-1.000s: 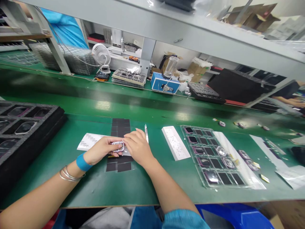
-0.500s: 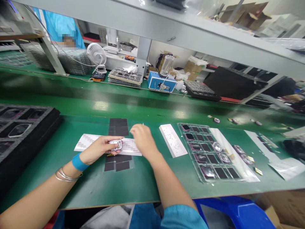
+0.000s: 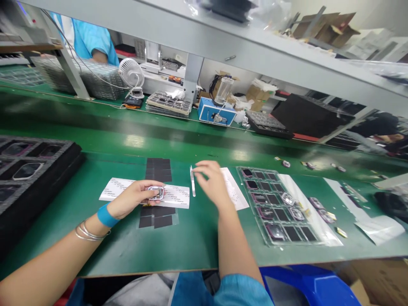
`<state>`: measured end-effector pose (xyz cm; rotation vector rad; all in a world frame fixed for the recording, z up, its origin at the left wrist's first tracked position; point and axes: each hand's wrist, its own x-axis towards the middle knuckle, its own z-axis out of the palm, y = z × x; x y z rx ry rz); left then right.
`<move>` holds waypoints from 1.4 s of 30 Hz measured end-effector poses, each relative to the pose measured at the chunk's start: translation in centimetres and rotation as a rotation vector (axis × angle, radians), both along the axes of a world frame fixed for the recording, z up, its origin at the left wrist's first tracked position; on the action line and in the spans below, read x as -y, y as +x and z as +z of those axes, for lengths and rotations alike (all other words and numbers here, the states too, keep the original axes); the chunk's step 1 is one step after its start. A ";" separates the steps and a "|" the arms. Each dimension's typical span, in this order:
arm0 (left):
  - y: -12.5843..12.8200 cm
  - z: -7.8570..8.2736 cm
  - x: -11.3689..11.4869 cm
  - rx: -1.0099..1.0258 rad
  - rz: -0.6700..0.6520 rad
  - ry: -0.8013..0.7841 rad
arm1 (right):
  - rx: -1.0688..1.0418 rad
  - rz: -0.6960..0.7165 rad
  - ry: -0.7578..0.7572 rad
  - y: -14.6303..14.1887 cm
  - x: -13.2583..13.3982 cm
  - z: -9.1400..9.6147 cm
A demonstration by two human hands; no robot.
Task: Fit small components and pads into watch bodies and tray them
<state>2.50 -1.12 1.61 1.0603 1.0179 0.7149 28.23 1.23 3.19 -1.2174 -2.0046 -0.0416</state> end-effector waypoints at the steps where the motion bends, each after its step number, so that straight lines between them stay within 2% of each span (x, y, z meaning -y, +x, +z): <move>1: 0.0 0.0 0.0 0.006 -0.007 0.002 | 0.013 0.144 0.012 -1.9 0.4 -0.1; 3: 0.0 0.0 0.0 0.024 -0.024 0.001 | 0.067 0.327 0.046 -4.9 1.3 -0.5; 5: 0.0 0.0 0.1 0.044 -0.052 -0.011 | 0.125 0.394 0.110 -6.4 2.0 -0.8; 9: -0.1 0.3 0.1 0.097 -0.117 -0.060 | 0.205 0.414 0.191 -6.5 2.6 -1.0; 18: -0.6 0.3 0.0 0.138 -0.213 -0.068 | 0.145 0.449 0.134 -6.3 2.4 -1.0; 26: -0.4 0.0 -0.2 0.130 -0.089 -0.105 | 0.061 0.470 0.037 -6.5 1.9 -1.6; 35: 0.5 0.2 0.4 0.156 0.071 -0.056 | -0.088 0.303 0.103 -8.4 2.4 -2.9; 42: 0.8 0.2 0.6 0.134 0.108 -0.050 | -0.054 0.255 0.200 -8.7 2.5 -3.3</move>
